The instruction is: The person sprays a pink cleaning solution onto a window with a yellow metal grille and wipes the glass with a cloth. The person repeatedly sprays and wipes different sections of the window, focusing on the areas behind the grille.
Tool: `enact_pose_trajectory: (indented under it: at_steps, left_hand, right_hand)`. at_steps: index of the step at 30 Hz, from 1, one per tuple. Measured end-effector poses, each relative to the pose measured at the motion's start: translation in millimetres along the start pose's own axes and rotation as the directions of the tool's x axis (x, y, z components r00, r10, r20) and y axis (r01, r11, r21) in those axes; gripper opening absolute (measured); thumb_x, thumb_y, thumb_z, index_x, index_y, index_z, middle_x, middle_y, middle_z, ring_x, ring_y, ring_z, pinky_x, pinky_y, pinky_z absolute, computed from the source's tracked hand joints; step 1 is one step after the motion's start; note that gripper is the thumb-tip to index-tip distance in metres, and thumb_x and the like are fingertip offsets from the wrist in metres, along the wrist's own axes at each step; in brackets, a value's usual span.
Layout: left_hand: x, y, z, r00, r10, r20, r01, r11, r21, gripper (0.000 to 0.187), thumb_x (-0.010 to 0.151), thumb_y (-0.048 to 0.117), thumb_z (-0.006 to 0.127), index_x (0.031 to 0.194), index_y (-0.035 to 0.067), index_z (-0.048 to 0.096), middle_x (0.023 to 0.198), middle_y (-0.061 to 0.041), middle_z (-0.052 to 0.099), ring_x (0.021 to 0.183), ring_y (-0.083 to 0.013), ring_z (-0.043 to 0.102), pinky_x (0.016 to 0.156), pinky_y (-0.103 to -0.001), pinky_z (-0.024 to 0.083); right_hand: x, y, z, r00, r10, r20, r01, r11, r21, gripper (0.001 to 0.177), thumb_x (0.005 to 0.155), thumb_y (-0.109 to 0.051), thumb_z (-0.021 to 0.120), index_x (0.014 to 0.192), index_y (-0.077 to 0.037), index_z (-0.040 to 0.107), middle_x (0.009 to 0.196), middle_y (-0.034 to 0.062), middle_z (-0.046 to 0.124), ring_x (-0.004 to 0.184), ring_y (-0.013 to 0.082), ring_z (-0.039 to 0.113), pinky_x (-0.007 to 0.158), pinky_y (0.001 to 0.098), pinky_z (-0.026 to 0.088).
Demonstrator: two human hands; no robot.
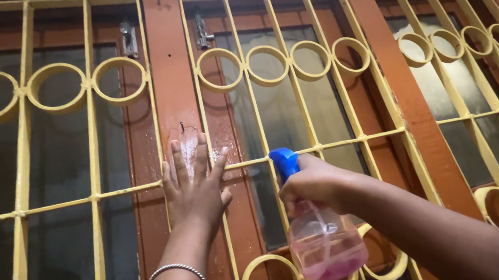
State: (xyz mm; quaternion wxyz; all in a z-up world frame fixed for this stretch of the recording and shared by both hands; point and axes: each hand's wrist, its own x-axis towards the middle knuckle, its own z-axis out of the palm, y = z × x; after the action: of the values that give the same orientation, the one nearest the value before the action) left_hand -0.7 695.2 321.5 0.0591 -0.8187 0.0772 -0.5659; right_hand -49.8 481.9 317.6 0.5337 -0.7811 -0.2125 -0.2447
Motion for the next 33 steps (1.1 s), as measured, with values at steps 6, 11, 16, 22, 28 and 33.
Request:
enact_pose_trajectory:
  at_steps: [6,11,16,22,28,33]
  left_hand:
    - [-5,4,16,0.997,-0.019,0.072,0.016,0.999,0.040,0.074,0.097,0.043,0.055,0.160,0.040,0.017,0.171,0.009,-0.015,0.153,-0.0381,-0.025,0.122,-0.059,-0.008]
    - [-8,15,29,1.000,-0.017,0.008,0.016,0.994,0.111,0.080,0.095,0.021,0.051,0.161,0.034,0.008,0.174,0.008,-0.015,0.151,-0.0441,-0.029,0.115,-0.065,-0.014]
    - [-16,38,15,0.963,-0.120,0.240,0.139,0.988,-0.065,0.084,0.098,0.032,0.050,0.164,0.037,-0.001,0.171,0.009,-0.017,0.152,-0.0402,-0.028,0.121,-0.058,-0.013]
    - [-46,104,15,0.916,-0.027,0.400,0.083,0.989,-0.123,0.089,0.100,0.055,0.048,0.163,0.037,-0.012,0.170,0.001,-0.029,0.156,-0.0327,-0.025,0.126,-0.053,-0.005]
    - [-84,148,32,0.891,-0.024,0.453,0.121,0.975,-0.187,0.095,0.098,0.058,0.053,0.163,0.036,-0.013,0.168,-0.011,-0.036,0.160,-0.0264,-0.002,0.126,-0.046,0.010]
    - [-101,158,25,0.874,-0.022,0.485,0.053,0.997,-0.051,0.105,0.093,0.060,0.062,0.163,0.038,-0.013,0.170,-0.007,-0.031,0.159,-0.0259,0.011,0.126,-0.047,0.012]
  right_hand:
    - [-12,17,-5,0.998,0.064,0.025,-0.063,0.997,-0.035,0.016,0.061,0.010,0.070,0.075,0.004,0.064,0.063,0.0126,0.065,0.054,0.0231,0.065,0.050,0.0328,0.053]
    - [-24,32,-1,0.996,0.086,0.014,-0.084,0.989,-0.122,0.021,0.059,0.010,0.072,0.078,0.002,0.065,0.065,0.0115,0.063,0.053,0.0220,0.060,0.049,0.0351,0.044]
    - [-36,45,-5,0.990,0.129,0.063,-0.131,0.991,0.029,0.032,0.057,0.013,0.072,0.084,-0.002,0.065,0.074,0.0090,0.065,0.057,0.0187,0.064,0.051,0.0344,0.052]
    - [-45,69,-19,0.992,0.120,0.043,-0.124,0.989,0.084,0.033,0.056,0.016,0.070,0.084,0.000,0.062,0.069,0.0115,0.061,0.053,0.0227,0.061,0.047,0.0349,0.049]
    - [-56,85,-52,0.991,0.106,0.076,-0.111,0.992,0.063,0.024,0.060,0.012,0.068,0.082,0.006,0.061,0.064,0.0123,0.060,0.051,0.0219,0.061,0.046,0.0348,0.049]
    - [-69,91,-76,0.986,0.163,0.045,-0.164,0.986,0.029,0.030,0.060,0.012,0.068,0.084,-0.006,0.064,0.063,0.0086,0.064,0.053,0.0204,0.064,0.048,0.0333,0.049]
